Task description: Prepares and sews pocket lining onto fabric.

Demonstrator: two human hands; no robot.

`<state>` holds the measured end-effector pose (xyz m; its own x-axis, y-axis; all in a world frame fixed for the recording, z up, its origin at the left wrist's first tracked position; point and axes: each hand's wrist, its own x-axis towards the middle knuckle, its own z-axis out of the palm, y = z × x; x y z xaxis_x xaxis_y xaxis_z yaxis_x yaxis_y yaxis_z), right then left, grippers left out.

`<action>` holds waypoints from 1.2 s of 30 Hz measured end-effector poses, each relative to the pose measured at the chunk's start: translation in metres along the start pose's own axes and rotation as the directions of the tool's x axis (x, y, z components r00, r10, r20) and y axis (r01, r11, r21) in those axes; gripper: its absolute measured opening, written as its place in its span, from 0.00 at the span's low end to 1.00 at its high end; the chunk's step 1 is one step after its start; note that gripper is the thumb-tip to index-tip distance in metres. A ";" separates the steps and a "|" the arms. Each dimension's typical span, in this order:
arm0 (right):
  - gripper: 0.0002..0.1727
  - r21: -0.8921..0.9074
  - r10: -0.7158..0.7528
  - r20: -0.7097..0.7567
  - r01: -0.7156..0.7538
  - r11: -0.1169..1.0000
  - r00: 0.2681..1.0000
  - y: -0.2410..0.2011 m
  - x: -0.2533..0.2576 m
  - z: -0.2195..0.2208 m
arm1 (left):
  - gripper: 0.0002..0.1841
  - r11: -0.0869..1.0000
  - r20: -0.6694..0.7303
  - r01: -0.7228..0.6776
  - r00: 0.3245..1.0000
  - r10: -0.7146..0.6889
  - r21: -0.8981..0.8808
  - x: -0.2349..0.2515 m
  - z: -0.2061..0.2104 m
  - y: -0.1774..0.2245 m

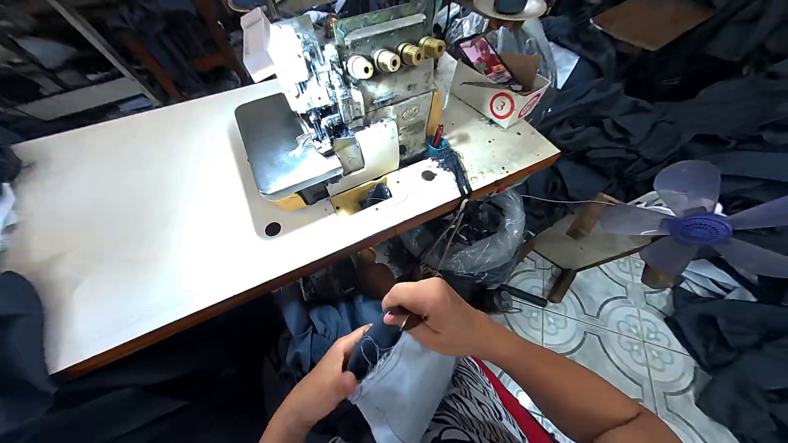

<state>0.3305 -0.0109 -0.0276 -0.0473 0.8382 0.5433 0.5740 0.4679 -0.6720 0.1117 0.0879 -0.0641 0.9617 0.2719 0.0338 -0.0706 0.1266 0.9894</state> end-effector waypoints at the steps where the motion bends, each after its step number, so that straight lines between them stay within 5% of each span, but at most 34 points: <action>1: 0.17 -0.030 -0.056 -0.016 0.056 0.998 0.998 0.001 0.000 0.002 | 0.37 0.994 0.054 -0.025 0.998 0.031 -0.105 0.000 -0.004 -0.001; 5: 0.16 0.012 -0.163 -0.017 0.163 0.987 0.987 0.003 -0.003 0.014 | 0.19 0.978 -0.117 -0.065 0.992 0.043 -0.196 0.010 -0.003 0.020; 9: 0.20 -0.015 -0.285 -0.069 0.285 0.958 0.956 -0.006 -0.001 0.022 | 0.18 0.946 -0.215 -0.003 0.974 0.077 0.325 0.015 -0.002 0.017; 13: 0.19 0.002 -0.303 -0.067 0.304 0.953 0.951 -0.011 -0.003 0.030 | 0.11 0.881 -0.103 0.172 0.985 -0.140 0.442 0.010 -0.008 0.001; 15: 0.16 0.061 -0.245 -0.025 0.246 0.967 0.969 -0.009 -0.001 0.033 | 0.09 0.717 -0.193 0.073 0.977 0.087 0.694 0.008 -0.012 0.006; 18: 0.16 0.055 -0.182 -0.057 0.185 0.981 0.982 -0.011 0.015 0.027 | 0.15 0.526 -0.141 -0.170 0.855 0.499 0.833 0.012 -0.015 0.036; 23: 0.13 0.026 -0.094 -0.071 0.096 0.995 0.993 -0.012 0.029 0.039 | 0.12 0.610 -0.285 -0.214 0.735 0.615 0.763 0.011 0.009 0.028; 29: 0.14 0.154 0.183 0.119 -0.200 0.968 0.976 0.009 0.014 0.077 | 0.20 0.817 -0.548 0.074 0.776 0.313 0.571 -0.021 0.021 -0.038; 31: 0.15 0.317 0.199 0.059 -0.207 0.925 0.978 0.002 0.033 0.069 | 0.18 0.649 -0.397 0.038 0.818 0.417 0.760 -0.018 -0.011 0.002; 33: 0.13 0.461 0.203 -0.038 -0.163 0.873 0.978 -0.013 0.063 0.046 | 0.18 0.248 -0.144 0.001 0.817 0.558 0.969 -0.001 -0.044 0.074; 35: 0.10 0.491 0.281 -0.118 -0.190 0.850 0.952 -0.017 0.092 0.027 | 0.20 -0.043 -0.024 0.061 0.810 0.586 0.997 0.032 -0.066 0.140; 36: 0.07 0.511 0.372 -0.134 -0.257 0.820 0.918 -0.011 0.104 0.022 | 0.18 -0.095 -0.034 0.104 0.830 0.557 0.990 0.051 -0.076 0.161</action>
<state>0.3009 0.0775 0.0251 0.2799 0.9064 0.3165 0.0648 0.3111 -0.9482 0.1298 0.1945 0.0858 0.7501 0.3282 0.5741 0.3689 -0.9282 0.0486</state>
